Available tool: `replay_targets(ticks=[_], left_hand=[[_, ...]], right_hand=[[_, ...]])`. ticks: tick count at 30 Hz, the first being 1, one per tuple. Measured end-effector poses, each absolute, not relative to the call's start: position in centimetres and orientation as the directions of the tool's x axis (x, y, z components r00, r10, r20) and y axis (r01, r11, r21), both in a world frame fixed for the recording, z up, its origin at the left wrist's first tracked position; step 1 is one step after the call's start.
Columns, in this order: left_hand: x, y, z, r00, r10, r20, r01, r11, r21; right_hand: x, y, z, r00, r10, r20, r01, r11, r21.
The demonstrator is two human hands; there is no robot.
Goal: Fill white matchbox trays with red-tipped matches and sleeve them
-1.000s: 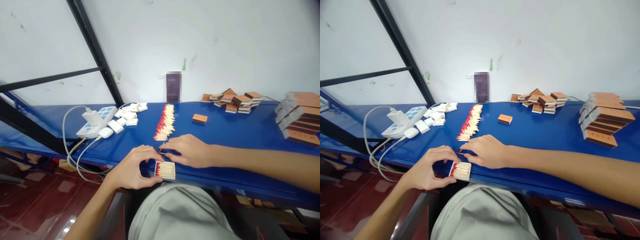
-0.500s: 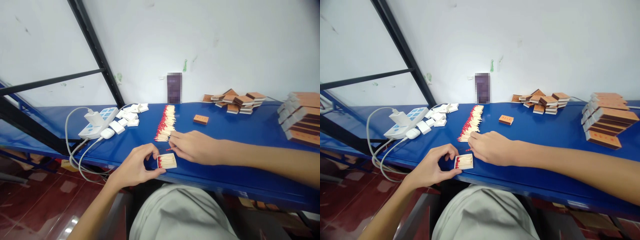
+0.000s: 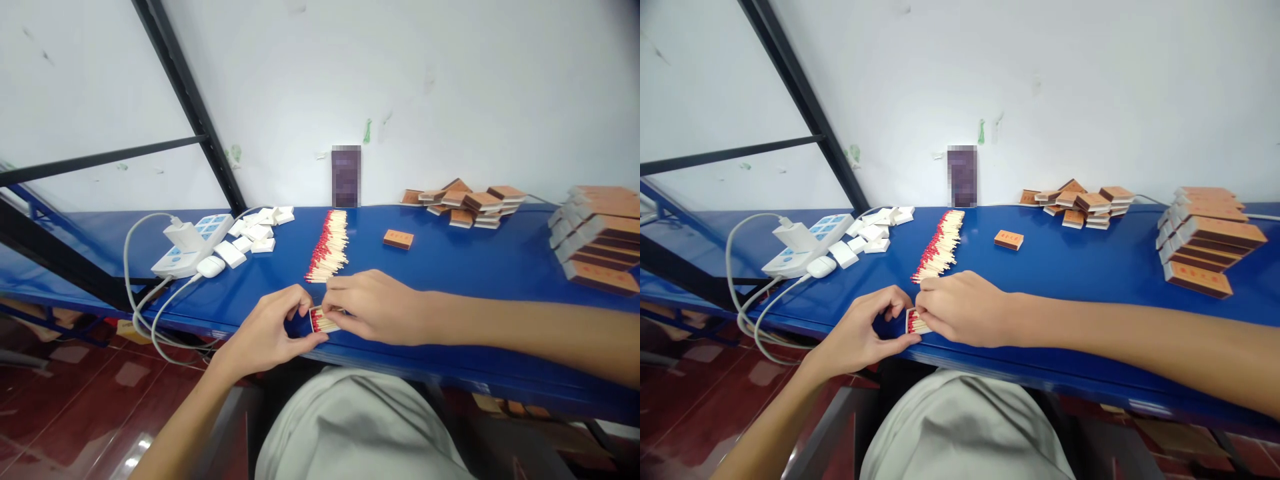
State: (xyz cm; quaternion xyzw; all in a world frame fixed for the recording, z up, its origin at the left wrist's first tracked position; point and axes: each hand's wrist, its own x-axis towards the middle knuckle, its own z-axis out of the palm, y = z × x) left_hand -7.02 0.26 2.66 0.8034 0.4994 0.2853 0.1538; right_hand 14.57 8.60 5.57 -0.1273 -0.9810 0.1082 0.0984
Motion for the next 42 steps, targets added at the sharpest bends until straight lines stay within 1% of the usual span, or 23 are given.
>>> replay_targets(ticks=[3, 9, 12, 16, 20, 22, 28, 30, 34, 39, 42], left_hand=[[-7.0, 0.2, 2.7, 0.343, 0.887, 0.309, 0.711, -0.461, 0.532], [-6.9, 0.2, 2.8, 0.334, 0.89, 0.31, 0.714, -0.454, 0.533], [-6.9, 0.3, 2.9, 0.341, 0.889, 0.305, 0.71, -0.456, 0.537], [-7.0, 0.2, 2.8, 0.345, 0.895, 0.283, 0.717, -0.445, 0.536], [-7.0, 0.3, 2.8, 0.361, 0.89, 0.279, 0.719, -0.456, 0.525], [-7.0, 0.3, 2.8, 0.373, 0.882, 0.286, 0.71, -0.47, 0.524], [-7.0, 0.3, 2.9, 0.382, 0.877, 0.293, 0.694, -0.481, 0.535], [-7.0, 0.2, 2.9, 0.382, 0.877, 0.29, 0.695, -0.48, 0.536], [-7.0, 0.3, 3.0, 0.39, 0.873, 0.294, 0.693, -0.489, 0.53], [-6.9, 0.4, 3.1, 0.405, 0.866, 0.294, 0.685, -0.5, 0.53], [-6.7, 0.3, 3.3, 0.371, 0.882, 0.291, 0.697, -0.472, 0.54]], right_hand=[[14.5, 8.6, 5.4, -0.954, 0.25, 0.165, 0.209, 0.95, -0.231], [14.4, 8.6, 5.1, -0.937, 0.271, 0.222, 0.203, 0.937, -0.286], [14.3, 8.4, 4.8, -0.941, 0.256, 0.223, 0.194, 0.945, -0.264], [14.5, 8.4, 4.8, -0.927, 0.289, 0.238, 0.228, 0.94, -0.253], [14.5, 8.6, 4.9, -0.926, 0.321, 0.201, 0.231, 0.9, -0.371], [14.4, 8.8, 4.8, -0.915, 0.347, 0.205, 0.237, 0.875, -0.423], [14.1, 9.3, 4.5, -0.888, 0.398, 0.23, 0.231, 0.819, -0.526], [14.1, 9.4, 4.5, -0.887, 0.394, 0.241, 0.214, 0.813, -0.542], [14.1, 9.7, 4.5, -0.879, 0.393, 0.271, 0.204, 0.822, -0.532], [14.1, 9.7, 3.9, -0.875, 0.411, 0.257, 0.228, 0.817, -0.529], [14.2, 9.5, 3.7, -0.864, 0.426, 0.268, 0.227, 0.805, -0.548]])
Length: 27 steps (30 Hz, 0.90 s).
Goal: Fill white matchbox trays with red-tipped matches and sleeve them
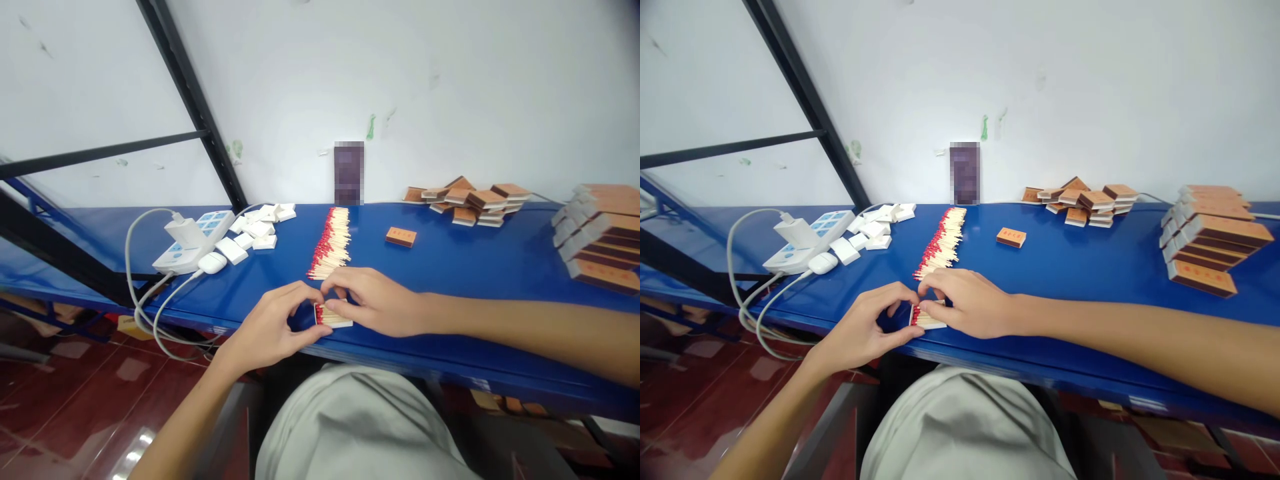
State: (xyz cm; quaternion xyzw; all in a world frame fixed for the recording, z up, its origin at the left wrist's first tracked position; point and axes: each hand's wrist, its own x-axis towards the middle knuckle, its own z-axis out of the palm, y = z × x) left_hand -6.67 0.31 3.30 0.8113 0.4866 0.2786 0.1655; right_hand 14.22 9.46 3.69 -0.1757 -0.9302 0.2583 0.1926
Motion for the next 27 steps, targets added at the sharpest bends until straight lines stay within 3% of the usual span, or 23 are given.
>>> replay_targets(ticks=[4, 9, 27], left_hand=[[-6.5, 0.3, 3.5, 0.325, 0.902, 0.284, 0.701, -0.431, 0.569], [-6.8, 0.2, 3.3, 0.339, 0.896, 0.286, 0.709, -0.443, 0.548], [-6.9, 0.4, 3.2, 0.421, 0.861, 0.285, 0.655, -0.506, 0.561]], right_hand=[[14.5, 9.0, 3.6, -0.857, 0.418, 0.302, 0.189, 0.8, -0.569], [14.8, 8.5, 3.5, -0.882, 0.376, 0.282, 0.196, 0.84, -0.506], [14.6, 8.5, 2.8, -0.865, 0.402, 0.3, 0.255, 0.868, -0.427]])
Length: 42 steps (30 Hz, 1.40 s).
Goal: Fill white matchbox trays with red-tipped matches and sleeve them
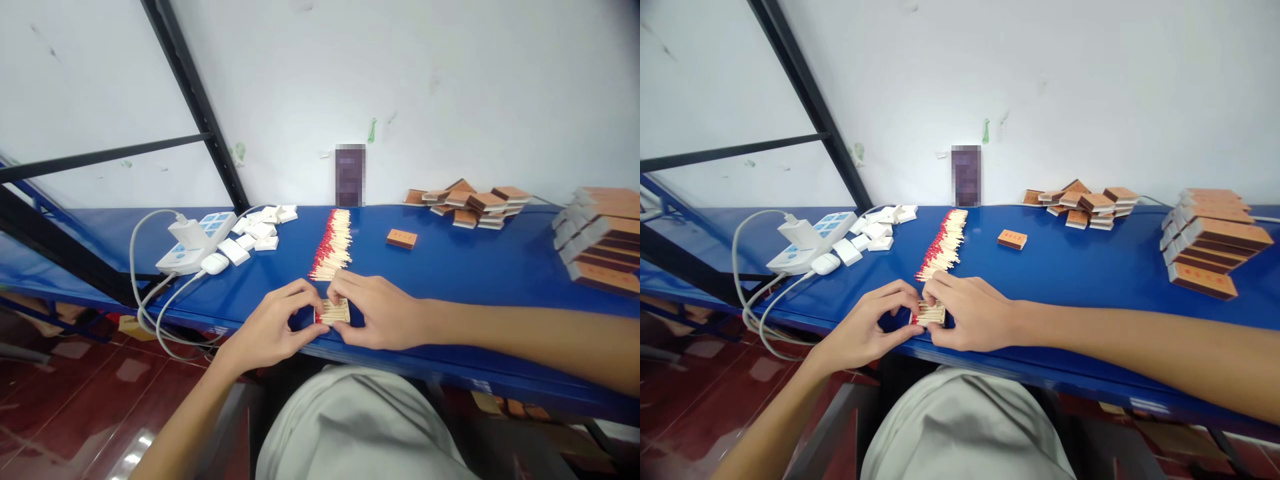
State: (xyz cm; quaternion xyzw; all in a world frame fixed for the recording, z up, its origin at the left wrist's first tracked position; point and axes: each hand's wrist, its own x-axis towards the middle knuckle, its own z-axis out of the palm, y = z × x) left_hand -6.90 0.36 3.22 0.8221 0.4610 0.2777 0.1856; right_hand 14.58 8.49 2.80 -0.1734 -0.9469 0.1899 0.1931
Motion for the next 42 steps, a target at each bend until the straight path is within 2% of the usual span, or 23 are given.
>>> replay_targets(ticks=[9, 16, 18, 22, 25, 31, 33, 34, 35, 37, 39, 42], left_hand=[[-6.7, 0.2, 3.4, 0.385, 0.879, 0.282, 0.708, -0.477, 0.52], [-6.8, 0.2, 3.4, 0.338, 0.894, 0.294, 0.728, -0.446, 0.52], [-6.8, 0.3, 3.4, 0.292, 0.903, 0.316, 0.722, -0.425, 0.546], [-7.0, 0.6, 3.1, 0.177, 0.912, 0.371, 0.758, -0.367, 0.54], [-7.2, 0.8, 2.6, 0.212, 0.905, 0.368, 0.797, -0.379, 0.471], [-7.4, 1.0, 2.5, 0.311, 0.913, 0.265, 0.879, -0.382, 0.285], [-7.6, 0.5, 3.1, 0.345, 0.916, 0.203, 0.913, -0.378, 0.152], [-7.8, 0.1, 3.6, 0.357, 0.921, 0.155, 0.928, -0.368, 0.05], [-8.0, -0.4, 4.0, 0.34, 0.933, 0.114, 0.94, -0.336, -0.053], [-8.6, -1.3, 5.1, 0.286, 0.956, 0.066, 0.948, -0.272, -0.165], [-9.0, -2.0, 5.9, 0.255, 0.964, 0.074, 0.953, -0.238, -0.189], [-9.0, -2.3, 6.5, 0.257, 0.963, 0.08, 0.959, -0.243, -0.148]], right_hand=[[14.8, 8.2, 3.2, -0.844, 0.419, 0.334, 0.27, 0.87, -0.412], [14.6, 9.7, 3.4, -0.721, 0.624, 0.3, 0.334, 0.693, -0.639], [14.5, 10.2, 3.5, -0.756, 0.592, 0.279, 0.355, 0.728, -0.586], [14.6, 11.0, 3.8, -0.88, 0.426, 0.212, 0.327, 0.865, -0.38], [14.8, 11.2, 3.9, -0.917, 0.353, 0.187, 0.275, 0.897, -0.345], [15.0, 11.1, 3.7, -0.922, 0.314, 0.226, 0.223, 0.908, -0.353], [15.0, 11.1, 3.7, -0.924, 0.309, 0.224, 0.221, 0.911, -0.348], [15.0, 11.1, 3.7, -0.925, 0.308, 0.223, 0.222, 0.913, -0.341], [15.0, 11.1, 3.7, -0.924, 0.308, 0.224, 0.225, 0.916, -0.333], [15.0, 11.0, 3.8, -0.924, 0.31, 0.224, 0.23, 0.919, -0.321], [15.0, 11.0, 3.9, -0.922, 0.319, 0.22, 0.24, 0.916, -0.321], [14.9, 10.9, 3.9, -0.916, 0.335, 0.219, 0.255, 0.91, -0.327]])
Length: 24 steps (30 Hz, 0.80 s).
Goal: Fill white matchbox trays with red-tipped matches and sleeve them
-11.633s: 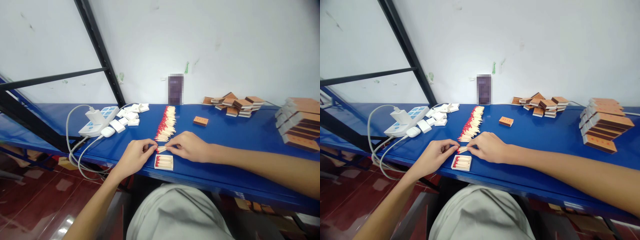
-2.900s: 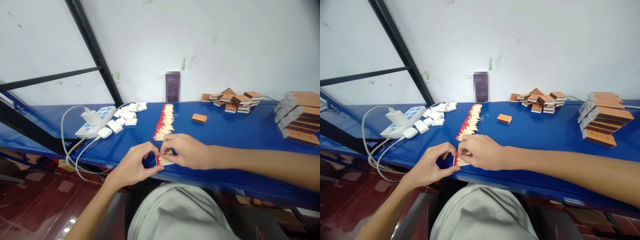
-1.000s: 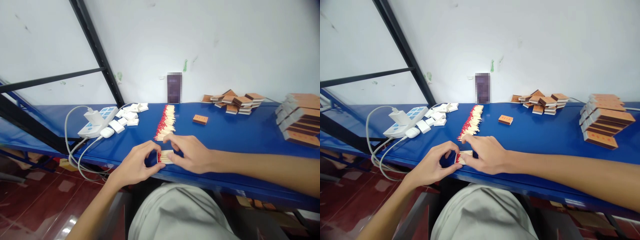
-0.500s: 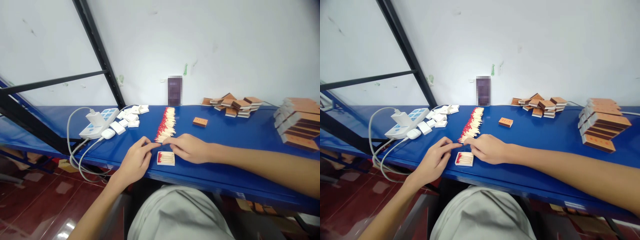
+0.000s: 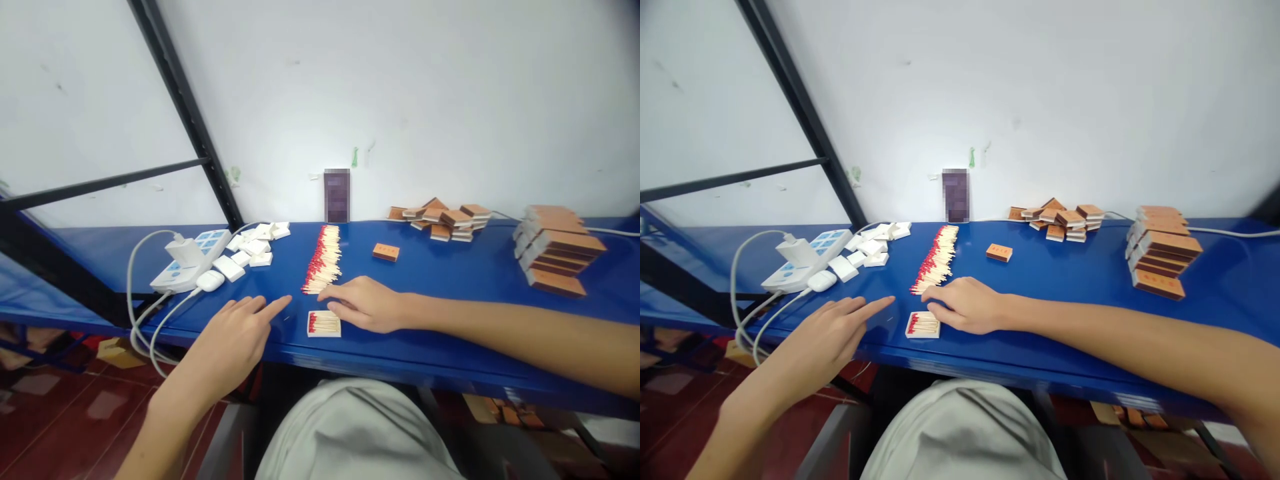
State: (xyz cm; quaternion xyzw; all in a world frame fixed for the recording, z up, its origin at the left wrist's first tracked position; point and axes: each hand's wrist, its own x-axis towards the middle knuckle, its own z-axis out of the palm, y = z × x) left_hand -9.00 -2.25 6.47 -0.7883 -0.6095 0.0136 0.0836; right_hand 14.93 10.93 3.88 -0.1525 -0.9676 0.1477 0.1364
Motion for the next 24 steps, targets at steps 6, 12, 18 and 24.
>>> replay_targets(ticks=[6, 12, 18, 24], left_hand=[[-8.7, -2.8, 5.7, 0.257, 0.966, -0.028, 0.965, -0.258, -0.046], [-11.3, -6.2, 6.7, 0.091, 0.994, -0.066, 0.985, -0.099, -0.143], [-14.3, -7.0, 7.7, -0.077, 0.997, 0.019, 0.994, 0.078, -0.074], [-12.5, -5.1, 7.4, 0.017, 0.994, 0.106, 1.0, -0.018, 0.008]], right_hand=[[14.9, 11.0, 3.6, -0.913, 0.331, 0.24, 0.244, 0.912, -0.33], [14.9, 11.0, 3.5, -0.914, 0.331, 0.233, 0.24, 0.907, -0.345], [14.8, 11.0, 3.7, -0.917, 0.343, 0.204, 0.26, 0.902, -0.345], [14.8, 10.8, 3.7, -0.906, 0.375, 0.196, 0.305, 0.899, -0.314]])
